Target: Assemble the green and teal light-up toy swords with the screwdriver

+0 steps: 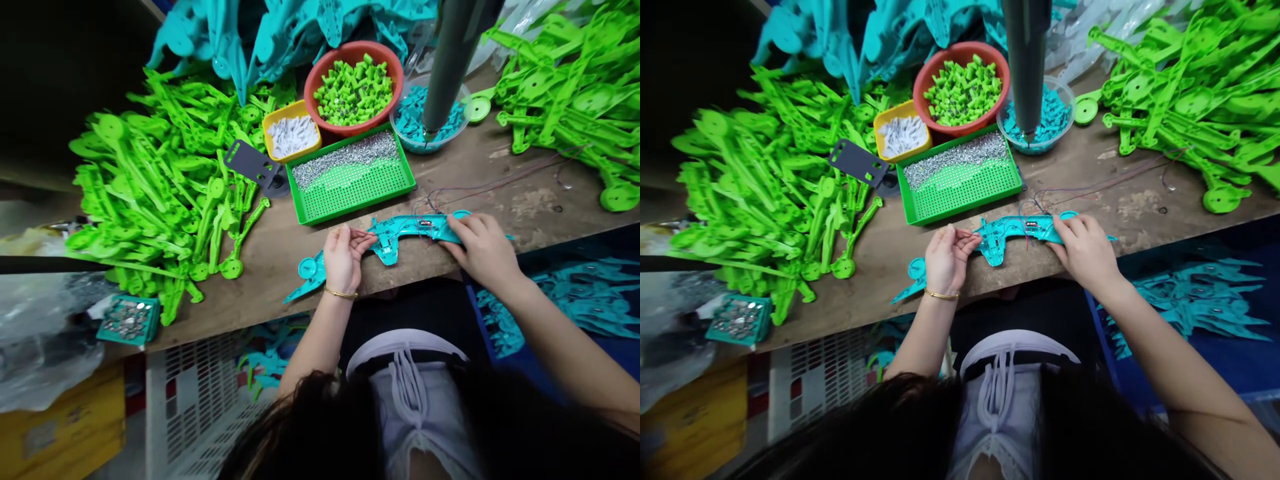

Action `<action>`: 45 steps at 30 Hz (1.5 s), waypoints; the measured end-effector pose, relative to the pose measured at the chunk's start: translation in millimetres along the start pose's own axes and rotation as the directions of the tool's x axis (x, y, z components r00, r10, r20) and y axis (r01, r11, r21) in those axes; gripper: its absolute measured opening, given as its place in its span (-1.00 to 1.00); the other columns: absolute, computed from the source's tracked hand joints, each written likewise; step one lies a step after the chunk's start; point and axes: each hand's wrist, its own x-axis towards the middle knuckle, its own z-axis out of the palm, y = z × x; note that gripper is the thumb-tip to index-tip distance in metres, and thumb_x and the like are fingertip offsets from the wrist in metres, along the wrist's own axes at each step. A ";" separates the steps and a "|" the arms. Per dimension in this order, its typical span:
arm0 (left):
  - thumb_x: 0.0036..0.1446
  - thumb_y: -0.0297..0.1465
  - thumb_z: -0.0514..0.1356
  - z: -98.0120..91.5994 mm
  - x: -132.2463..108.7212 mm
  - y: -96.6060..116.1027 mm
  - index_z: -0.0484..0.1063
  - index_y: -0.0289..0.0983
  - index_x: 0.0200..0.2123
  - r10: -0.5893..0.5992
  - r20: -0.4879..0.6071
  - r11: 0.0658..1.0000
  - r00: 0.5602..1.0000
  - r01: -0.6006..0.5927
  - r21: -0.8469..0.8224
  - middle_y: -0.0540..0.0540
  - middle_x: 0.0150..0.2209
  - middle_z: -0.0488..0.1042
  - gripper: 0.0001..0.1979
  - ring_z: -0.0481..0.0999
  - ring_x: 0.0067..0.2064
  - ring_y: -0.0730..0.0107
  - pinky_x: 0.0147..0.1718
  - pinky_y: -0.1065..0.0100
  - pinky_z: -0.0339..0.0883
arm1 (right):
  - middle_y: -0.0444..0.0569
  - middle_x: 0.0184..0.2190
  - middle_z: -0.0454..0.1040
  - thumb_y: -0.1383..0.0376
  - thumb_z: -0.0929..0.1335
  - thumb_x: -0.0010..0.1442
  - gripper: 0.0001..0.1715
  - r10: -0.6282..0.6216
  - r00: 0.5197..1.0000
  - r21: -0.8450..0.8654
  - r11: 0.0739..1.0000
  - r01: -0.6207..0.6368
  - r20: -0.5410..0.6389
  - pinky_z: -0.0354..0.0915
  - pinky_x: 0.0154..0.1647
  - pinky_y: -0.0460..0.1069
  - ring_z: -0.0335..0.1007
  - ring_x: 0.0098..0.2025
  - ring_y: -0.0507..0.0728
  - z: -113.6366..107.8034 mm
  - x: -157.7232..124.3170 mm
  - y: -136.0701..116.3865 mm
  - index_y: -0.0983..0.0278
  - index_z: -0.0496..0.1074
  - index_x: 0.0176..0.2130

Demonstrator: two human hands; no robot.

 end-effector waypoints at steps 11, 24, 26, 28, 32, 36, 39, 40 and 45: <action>0.21 -0.13 0.17 9.8 2.3 14.3 0.19 -0.21 -0.30 0.248 0.048 0.964 0.968 -0.251 0.093 0.07 -0.47 0.46 -0.70 0.58 -0.42 0.45 -0.43 0.38 0.54 | 0.19 -0.11 0.48 0.22 0.26 0.28 -0.48 0.020 1.000 0.020 1.000 -0.020 -0.004 0.32 0.00 0.12 0.24 -0.05 0.28 4.8 -1.9 1.9 0.47 0.36 0.13; 0.23 -0.12 0.14 -2.8 -6.7 -2.4 0.18 -0.20 -0.28 0.189 0.086 0.957 0.978 -0.203 0.207 0.08 -0.44 0.44 -0.71 0.56 -0.42 0.46 -0.44 0.39 0.50 | 0.10 0.05 0.44 0.15 0.29 0.27 -0.69 0.062 0.982 0.218 0.976 -0.022 -0.179 0.01 0.24 0.30 0.27 0.13 0.29 -36.9 28.4 -54.7 0.21 0.44 -0.05; 0.28 -0.15 0.08 -5.1 -8.4 0.3 0.20 -0.19 -0.25 0.287 0.114 0.892 0.951 -0.308 0.331 0.05 -0.41 0.45 -0.77 0.55 -0.38 0.47 -0.37 0.38 0.47 | 0.05 0.03 0.47 0.21 0.26 0.28 -0.76 -0.049 0.987 0.247 0.965 0.086 -0.153 -0.05 0.29 0.30 0.29 0.11 0.25 -25.0 38.9 -74.6 0.20 0.46 -0.12; 0.32 -0.21 0.04 -9.7 -7.3 3.5 0.23 -0.20 -0.23 0.406 0.176 0.749 0.897 -0.436 0.499 -0.01 -0.35 0.48 -0.82 0.54 -0.30 0.45 -0.27 0.35 0.43 | 0.03 0.04 0.48 0.26 0.25 0.29 -0.76 -0.141 0.985 0.237 0.958 0.162 -0.103 -0.06 0.30 0.30 0.28 0.11 0.24 -7.8 47.2 -87.6 0.21 0.47 -0.14; 0.33 -0.29 0.02 -21.7 3.3 7.9 0.26 -0.22 -0.23 0.495 0.253 0.517 0.831 -0.516 0.683 -0.08 -0.29 0.50 -0.87 0.52 -0.22 0.39 -0.19 0.33 0.34 | 0.05 0.02 0.48 0.29 0.23 0.30 -0.74 -0.163 0.986 0.237 0.957 0.169 -0.044 -0.01 0.29 0.27 0.29 0.09 0.24 17.6 54.3 -92.2 0.24 0.48 -0.14; 0.34 -0.32 0.00 -27.5 14.2 7.7 0.21 -0.20 -0.28 0.451 0.204 0.619 0.869 -0.469 0.630 -0.01 -0.40 0.49 -0.87 0.52 -0.34 0.44 -0.29 0.38 0.33 | 0.05 -0.01 0.49 0.32 0.25 0.28 -0.77 -0.139 0.990 0.286 0.948 0.142 -0.031 0.01 0.29 0.25 0.31 0.04 0.22 22.1 53.5 -89.7 0.27 0.44 -0.12; 0.33 -0.28 0.03 -28.0 17.3 6.7 0.20 -0.20 -0.29 0.444 0.118 0.706 0.888 -0.428 0.565 0.03 -0.45 0.49 -0.86 0.52 -0.38 0.44 -0.29 0.38 0.34 | 0.05 -0.03 0.49 0.34 0.24 0.27 -0.77 -0.123 0.991 0.285 0.950 0.130 -0.045 0.01 0.29 0.24 0.31 0.04 0.22 23.2 53.4 -91.8 0.29 0.42 -0.10; 0.33 -0.26 0.03 -28.2 17.8 6.5 0.19 -0.20 -0.29 0.436 0.084 0.745 0.896 -0.412 0.524 0.04 -0.48 0.48 -0.84 0.53 -0.38 0.44 -0.29 0.37 0.35 | 0.06 -0.04 0.49 0.34 0.24 0.27 -0.76 -0.119 0.992 0.286 0.950 0.127 -0.045 0.01 0.29 0.25 0.32 0.04 0.22 23.7 53.6 -92.9 0.29 0.42 -0.10; 0.28 -0.17 0.09 -31.8 19.2 8.6 0.20 -0.20 -0.27 0.385 0.041 0.863 0.922 -0.375 0.338 0.08 -0.51 0.48 -0.77 0.55 -0.39 0.43 -0.27 0.33 0.41 | 0.10 0.07 0.43 0.34 0.26 0.25 -0.74 -0.141 0.988 0.299 0.942 0.155 -0.066 0.08 0.24 0.28 0.31 0.08 0.26 16.6 53.3 -91.0 0.24 0.43 -0.08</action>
